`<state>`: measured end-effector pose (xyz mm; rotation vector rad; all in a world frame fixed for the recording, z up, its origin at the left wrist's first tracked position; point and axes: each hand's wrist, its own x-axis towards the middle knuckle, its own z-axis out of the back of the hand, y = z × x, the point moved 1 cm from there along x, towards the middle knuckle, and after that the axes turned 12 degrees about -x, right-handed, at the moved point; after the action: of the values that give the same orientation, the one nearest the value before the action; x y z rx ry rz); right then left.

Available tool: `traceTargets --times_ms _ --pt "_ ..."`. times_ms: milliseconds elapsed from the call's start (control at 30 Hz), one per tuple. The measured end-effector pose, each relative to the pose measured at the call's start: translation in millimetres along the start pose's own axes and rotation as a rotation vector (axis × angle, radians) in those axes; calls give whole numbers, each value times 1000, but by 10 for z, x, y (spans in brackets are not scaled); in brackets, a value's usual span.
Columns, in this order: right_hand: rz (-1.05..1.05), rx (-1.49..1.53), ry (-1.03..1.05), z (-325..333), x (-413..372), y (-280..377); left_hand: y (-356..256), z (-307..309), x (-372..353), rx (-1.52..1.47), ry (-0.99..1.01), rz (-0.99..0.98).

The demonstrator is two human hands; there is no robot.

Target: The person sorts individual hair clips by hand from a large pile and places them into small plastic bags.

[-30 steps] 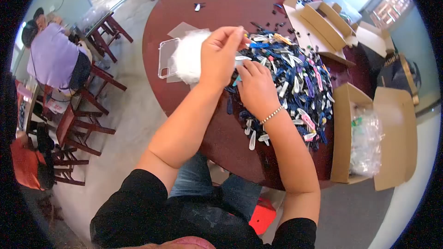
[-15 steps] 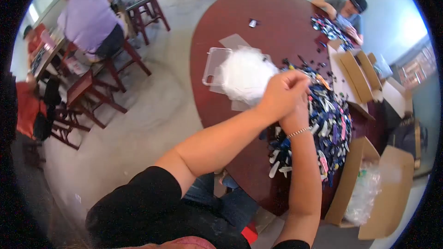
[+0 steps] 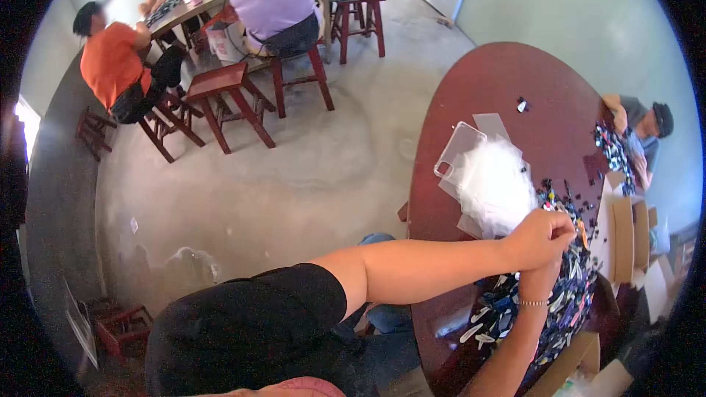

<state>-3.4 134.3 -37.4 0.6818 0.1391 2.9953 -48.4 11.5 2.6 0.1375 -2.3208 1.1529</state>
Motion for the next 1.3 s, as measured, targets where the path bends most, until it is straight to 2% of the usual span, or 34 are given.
traceTargets --times_ms 100,167,233,300,400,500,600,667,767,800,900,1000,1033,1067,1100,1133,1167,1233,1300 --pt "40 38 99 91 -74 76 -13 -18 -17 13 4 -66" --pt "45 76 49 133 -84 148 -23 -11 -20 60 15 -86" --pt "170 -22 -57 50 -134 2 -34 -12 -17 63 20 -74" --pt "104 -66 -39 -42 -127 -135 10 -18 -20 136 30 -103" --pt "108 39 -42 75 -110 66 34 -14 -17 151 30 -146" --pt "9 160 22 -25 -125 -115 63 -29 -19 151 37 -152" --pt "122 151 24 -1 -142 -133 73 -13 -19 161 43 -143" --pt "230 99 101 189 -169 -5 84 -14 -15 170 43 -135" --pt "224 65 212 284 -212 24 6 -16 -26 173 53 -82" --pt "250 43 128 245 -265 -8 29 -19 -26 173 54 -103" --pt "272 65 85 370 -254 87 10 -3 -18 159 95 -110" --pt "183 41 34 605 -200 219 -36 44 24 247 157 -41" --pt "156 7 -72 560 -235 105 -19 52 51 304 179 -17" --pt "43 39 -101 582 -269 86 97 72 53 192 151 6" --pt "-81 165 -35 703 -264 147 25 101 67 209 115 -3" --pt "-74 252 -93 751 -286 134 -10 101 88 127 71 37" --pt "-183 436 -51 741 -321 73 37 147 113 46 103 156" --pt "-311 711 8 802 -414 50 111 141 112 -62 125 247" --pt "-414 1062 -41 836 -503 84 -69 123 85 -62 258 507"
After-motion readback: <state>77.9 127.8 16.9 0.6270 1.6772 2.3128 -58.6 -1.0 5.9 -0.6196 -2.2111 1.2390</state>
